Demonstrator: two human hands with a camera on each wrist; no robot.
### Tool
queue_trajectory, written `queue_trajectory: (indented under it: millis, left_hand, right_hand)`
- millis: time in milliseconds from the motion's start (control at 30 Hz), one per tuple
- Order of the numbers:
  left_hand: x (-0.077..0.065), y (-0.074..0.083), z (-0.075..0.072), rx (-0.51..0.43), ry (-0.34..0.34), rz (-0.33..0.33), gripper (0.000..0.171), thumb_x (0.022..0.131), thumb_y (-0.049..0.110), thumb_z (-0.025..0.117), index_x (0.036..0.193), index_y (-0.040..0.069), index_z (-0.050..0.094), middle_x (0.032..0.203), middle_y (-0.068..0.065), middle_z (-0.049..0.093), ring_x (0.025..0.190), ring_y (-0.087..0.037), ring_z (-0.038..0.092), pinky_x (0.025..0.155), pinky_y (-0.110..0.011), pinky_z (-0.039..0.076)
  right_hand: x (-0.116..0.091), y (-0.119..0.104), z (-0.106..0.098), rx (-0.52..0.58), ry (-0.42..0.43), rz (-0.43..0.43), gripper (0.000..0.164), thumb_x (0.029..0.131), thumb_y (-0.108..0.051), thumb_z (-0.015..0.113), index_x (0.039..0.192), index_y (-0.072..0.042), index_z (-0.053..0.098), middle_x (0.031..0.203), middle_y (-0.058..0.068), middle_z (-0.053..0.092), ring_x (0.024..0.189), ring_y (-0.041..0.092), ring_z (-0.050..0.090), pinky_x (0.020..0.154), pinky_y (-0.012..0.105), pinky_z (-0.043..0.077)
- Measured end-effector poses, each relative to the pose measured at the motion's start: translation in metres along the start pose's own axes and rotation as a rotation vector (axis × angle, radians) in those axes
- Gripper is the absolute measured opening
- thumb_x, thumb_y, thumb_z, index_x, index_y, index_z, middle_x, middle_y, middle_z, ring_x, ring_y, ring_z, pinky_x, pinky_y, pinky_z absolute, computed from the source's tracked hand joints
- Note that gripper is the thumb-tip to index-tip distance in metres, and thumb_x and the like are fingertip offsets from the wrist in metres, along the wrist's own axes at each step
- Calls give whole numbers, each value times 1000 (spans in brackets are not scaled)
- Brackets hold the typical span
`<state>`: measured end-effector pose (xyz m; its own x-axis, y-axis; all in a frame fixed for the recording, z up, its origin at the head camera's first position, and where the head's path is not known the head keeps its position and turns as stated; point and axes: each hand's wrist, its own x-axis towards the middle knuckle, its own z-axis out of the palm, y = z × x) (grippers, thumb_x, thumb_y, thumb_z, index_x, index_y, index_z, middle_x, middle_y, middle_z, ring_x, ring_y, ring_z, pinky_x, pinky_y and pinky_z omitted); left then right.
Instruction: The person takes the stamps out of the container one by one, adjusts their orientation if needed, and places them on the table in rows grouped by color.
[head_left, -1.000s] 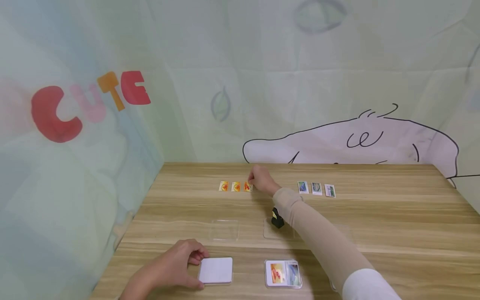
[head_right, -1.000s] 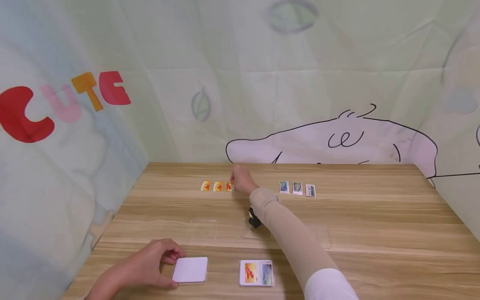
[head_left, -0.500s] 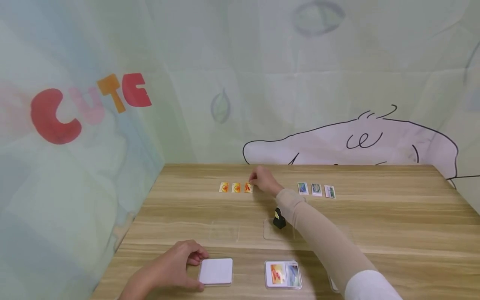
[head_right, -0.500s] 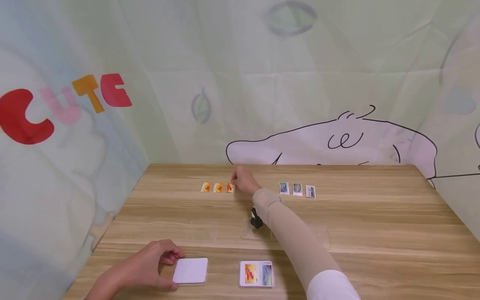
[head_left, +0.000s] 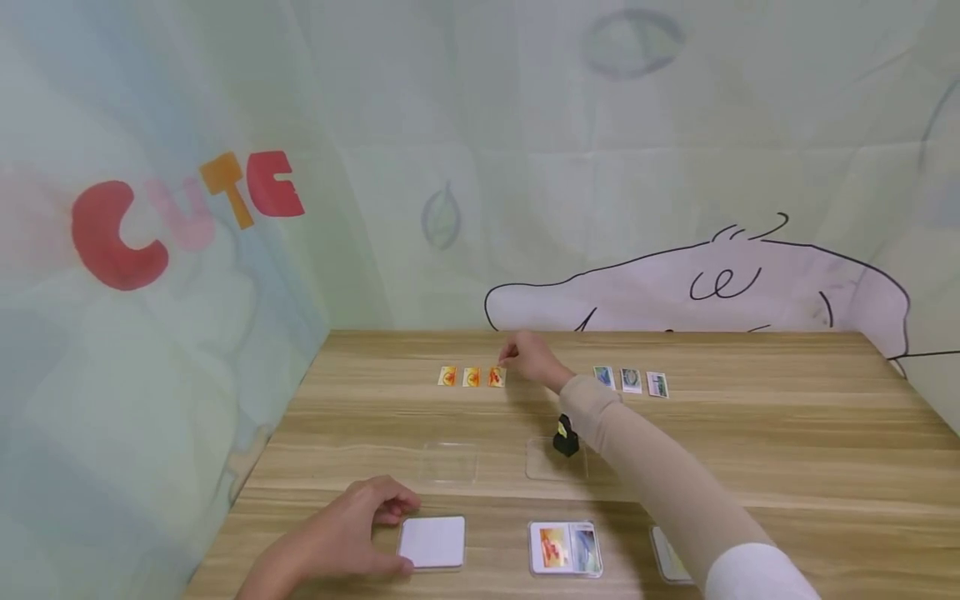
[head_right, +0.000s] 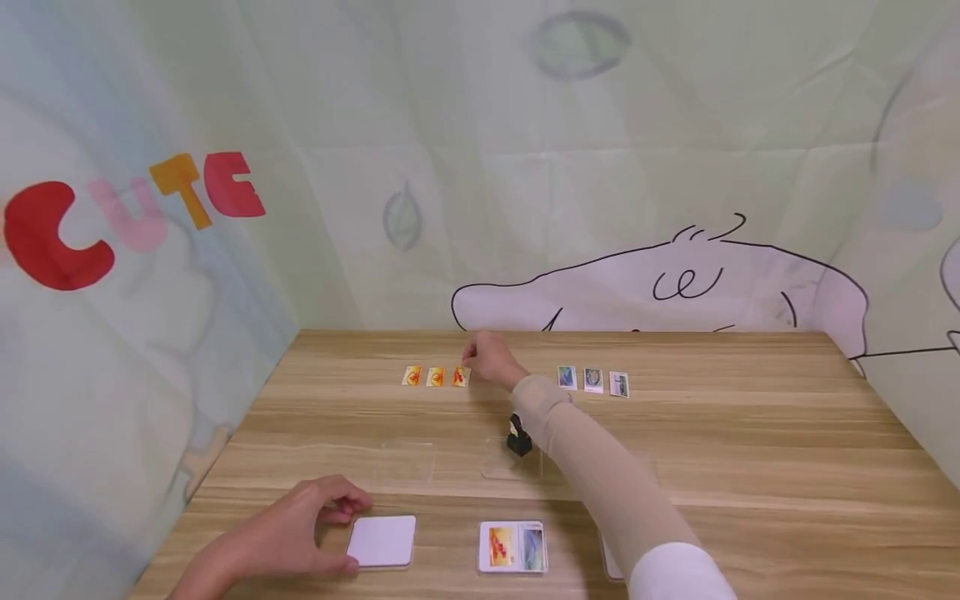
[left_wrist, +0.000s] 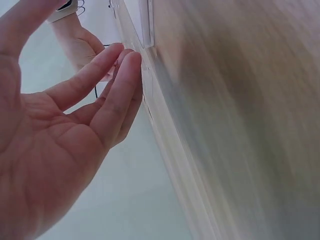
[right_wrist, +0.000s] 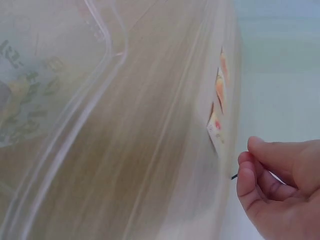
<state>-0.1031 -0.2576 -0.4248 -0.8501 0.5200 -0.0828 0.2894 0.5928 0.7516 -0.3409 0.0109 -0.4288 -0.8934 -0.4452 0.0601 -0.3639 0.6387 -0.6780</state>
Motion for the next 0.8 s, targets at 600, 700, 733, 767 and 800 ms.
queue_trajectory:
  millis: [600, 700, 733, 767, 800]
  left_hand:
    - [9, 12, 5, 145, 30, 73, 72, 75, 49, 85, 127, 6, 59, 120, -1, 62, 109, -17, 61, 92, -34, 51]
    - [12, 16, 8, 189, 30, 74, 72, 76, 51, 83, 127, 7, 60, 120, 2, 62, 109, -16, 60, 93, -35, 51]
    - [14, 18, 9, 202, 28, 72, 72, 76, 52, 83, 128, 7, 60, 120, 2, 62, 110, -15, 60, 94, -35, 50]
    - [15, 19, 9, 221, 24, 69, 73, 76, 54, 82, 129, 8, 60, 121, 3, 61, 111, -15, 59, 94, -35, 50]
    - [16, 20, 10, 238, 22, 68, 73, 77, 55, 81, 129, 8, 60, 122, 3, 61, 111, -14, 58, 94, -36, 49]
  right_hand:
    - [-17, -10, -18, 83, -80, -2, 6, 92, -3, 70, 90, 2, 73, 85, 11, 71, 72, 12, 56, 66, 27, 52]
    - [-21, -10, -21, 101, -96, -3, 7, 93, -4, 70, 90, 1, 72, 87, 14, 71, 71, 13, 57, 66, 29, 53]
    - [-22, -10, -23, 106, -102, -4, 7, 93, -4, 70, 90, 1, 72, 88, 15, 71, 70, 14, 57, 66, 29, 53]
    - [-24, -11, -24, 109, -107, -4, 7, 93, -4, 69, 91, 1, 72, 88, 16, 71, 70, 14, 57, 65, 28, 53]
    - [-25, -11, -25, 111, -111, -7, 7, 93, -5, 69, 91, 1, 72, 88, 16, 70, 69, 14, 56, 64, 27, 52]
